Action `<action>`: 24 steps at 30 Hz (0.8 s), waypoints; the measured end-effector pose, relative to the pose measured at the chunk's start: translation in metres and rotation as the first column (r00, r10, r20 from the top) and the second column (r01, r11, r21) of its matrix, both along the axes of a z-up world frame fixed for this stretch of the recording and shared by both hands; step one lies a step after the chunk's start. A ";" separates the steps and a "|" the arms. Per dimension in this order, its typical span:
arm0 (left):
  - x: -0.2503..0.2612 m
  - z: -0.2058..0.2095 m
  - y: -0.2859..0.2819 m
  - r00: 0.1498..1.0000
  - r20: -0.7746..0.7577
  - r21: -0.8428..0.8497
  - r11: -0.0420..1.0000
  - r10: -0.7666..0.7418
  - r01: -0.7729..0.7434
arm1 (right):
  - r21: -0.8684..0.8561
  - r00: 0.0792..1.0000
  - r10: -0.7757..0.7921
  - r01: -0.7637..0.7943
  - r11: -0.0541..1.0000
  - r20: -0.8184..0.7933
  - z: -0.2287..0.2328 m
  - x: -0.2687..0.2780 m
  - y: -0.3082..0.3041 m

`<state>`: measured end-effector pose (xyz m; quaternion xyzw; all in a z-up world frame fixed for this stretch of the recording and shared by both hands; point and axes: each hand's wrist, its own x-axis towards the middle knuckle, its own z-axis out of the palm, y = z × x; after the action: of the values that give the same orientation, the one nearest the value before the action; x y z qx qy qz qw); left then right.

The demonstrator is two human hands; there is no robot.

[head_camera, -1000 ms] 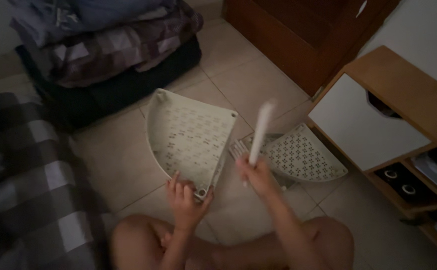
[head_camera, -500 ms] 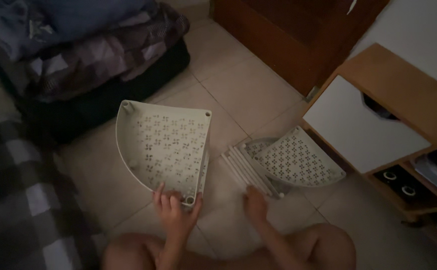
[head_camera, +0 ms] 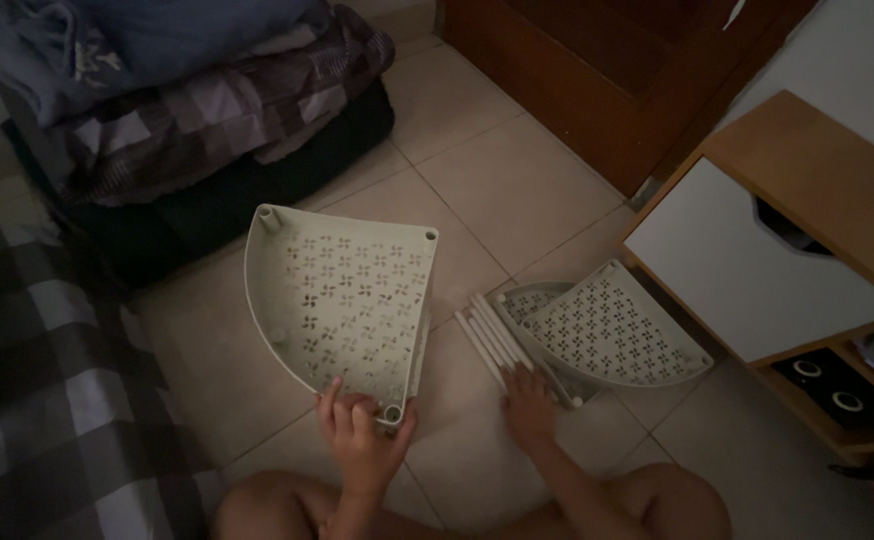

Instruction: The person assembles a white corner shelving unit by inserting vertical poles into perforated triangular shelves and stacking them. They then attach a top shelf with hooks to complete the structure.

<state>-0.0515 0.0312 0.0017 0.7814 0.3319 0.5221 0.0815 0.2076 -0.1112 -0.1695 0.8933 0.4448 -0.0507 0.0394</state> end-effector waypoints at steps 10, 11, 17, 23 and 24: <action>-0.004 0.004 -0.003 0.999 -0.011 -0.044 0.998 -0.041 0.041 | 0.266 0.947 0.035 0.054 0.962 -0.318 0.013 -0.064 -0.022; -0.004 0.004 -0.003 0.999 0.006 -0.058 0.997 -0.053 0.053 | 0.285 0.911 0.060 0.065 0.956 -0.408 0.013 -0.070 -0.024; -0.018 -0.002 -0.006 0.993 0.007 0.013 0.993 -0.120 0.120 | 0.585 0.785 0.335 0.044 0.810 -0.522 0.070 -0.073 -0.016; -0.038 -0.026 -0.041 0.974 0.204 -0.325 0.932 -0.097 0.161 | 0.697 0.717 0.405 0.155 0.701 -0.567 0.185 -0.099 -0.005; -0.037 -0.032 -0.043 0.969 0.209 -0.454 0.865 -0.130 0.214 | 0.741 0.739 0.461 0.077 0.667 -0.492 0.201 -0.107 -0.004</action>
<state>-0.0886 -0.0117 -0.0308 0.7166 0.3696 0.4810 0.3443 0.1004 -0.1153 0.0311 0.7034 0.5109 -0.1709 -0.4637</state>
